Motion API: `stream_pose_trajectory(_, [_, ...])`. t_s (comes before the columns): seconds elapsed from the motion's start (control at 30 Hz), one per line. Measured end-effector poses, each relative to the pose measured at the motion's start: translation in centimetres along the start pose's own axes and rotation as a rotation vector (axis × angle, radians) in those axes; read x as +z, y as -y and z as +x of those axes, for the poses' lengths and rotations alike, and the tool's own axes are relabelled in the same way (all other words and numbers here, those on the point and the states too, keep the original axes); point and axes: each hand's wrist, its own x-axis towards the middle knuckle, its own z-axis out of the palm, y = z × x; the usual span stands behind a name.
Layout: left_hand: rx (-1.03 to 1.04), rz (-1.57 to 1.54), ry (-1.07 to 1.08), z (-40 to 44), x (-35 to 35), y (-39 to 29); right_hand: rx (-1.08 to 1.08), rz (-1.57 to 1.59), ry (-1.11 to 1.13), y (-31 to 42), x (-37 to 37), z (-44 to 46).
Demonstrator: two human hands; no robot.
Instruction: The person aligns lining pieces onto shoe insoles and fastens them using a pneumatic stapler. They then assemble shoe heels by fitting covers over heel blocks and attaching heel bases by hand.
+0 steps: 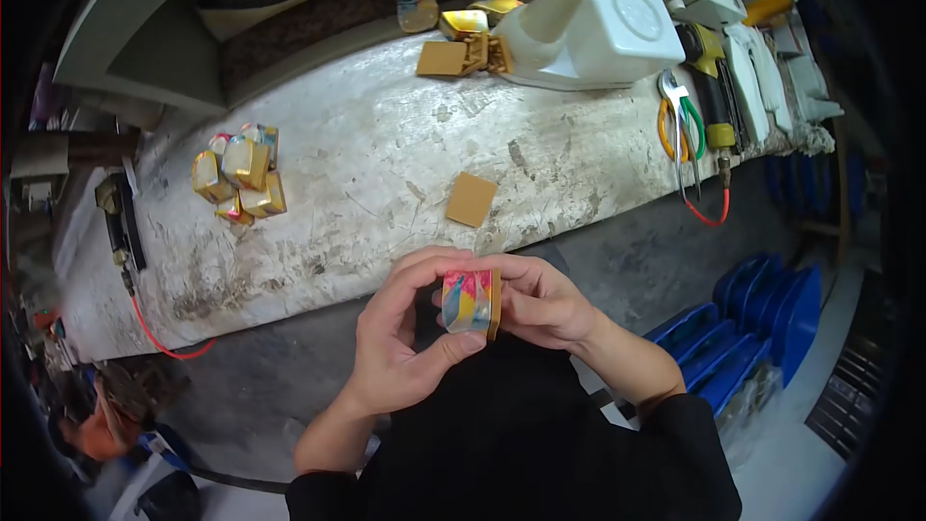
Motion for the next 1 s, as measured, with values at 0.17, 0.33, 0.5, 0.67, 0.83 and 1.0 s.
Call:
stream_pose_trajectory(0.17, [0.221,0.33,-0.026,-0.1,-0.3,0.5,0.031,0.035,0.094,-0.7,0.0,0.9])
stream_pose_trajectory(0.33, [0.178,0.311,-0.032,-0.8,0.1,0.7,0.094,-0.004,0.006,-0.7,0.5,0.8])
stream_pose_trajectory(0.5, [0.395,0.633,-0.678,1.5,-5.4,0.6,-0.274,-0.684,-0.268,4.1,0.5,3.2])
stream_pose_trajectory(0.67, [0.435,1.047,-0.829,2.8,-11.1,2.9,-0.502,-1.738,-0.463,6.1,-0.2,5.2])
stream_pose_trajectory(0.83, [0.363,1.041,-0.93,0.7,-10.6,3.5,-0.698,-1.959,-0.494,4.3,-1.5,6.3])
stream_pose_trajectory(1.0, [0.409,1.016,-1.039,2.2,-12.6,4.2,-0.636,-1.823,-0.521,7.0,-4.4,4.4])
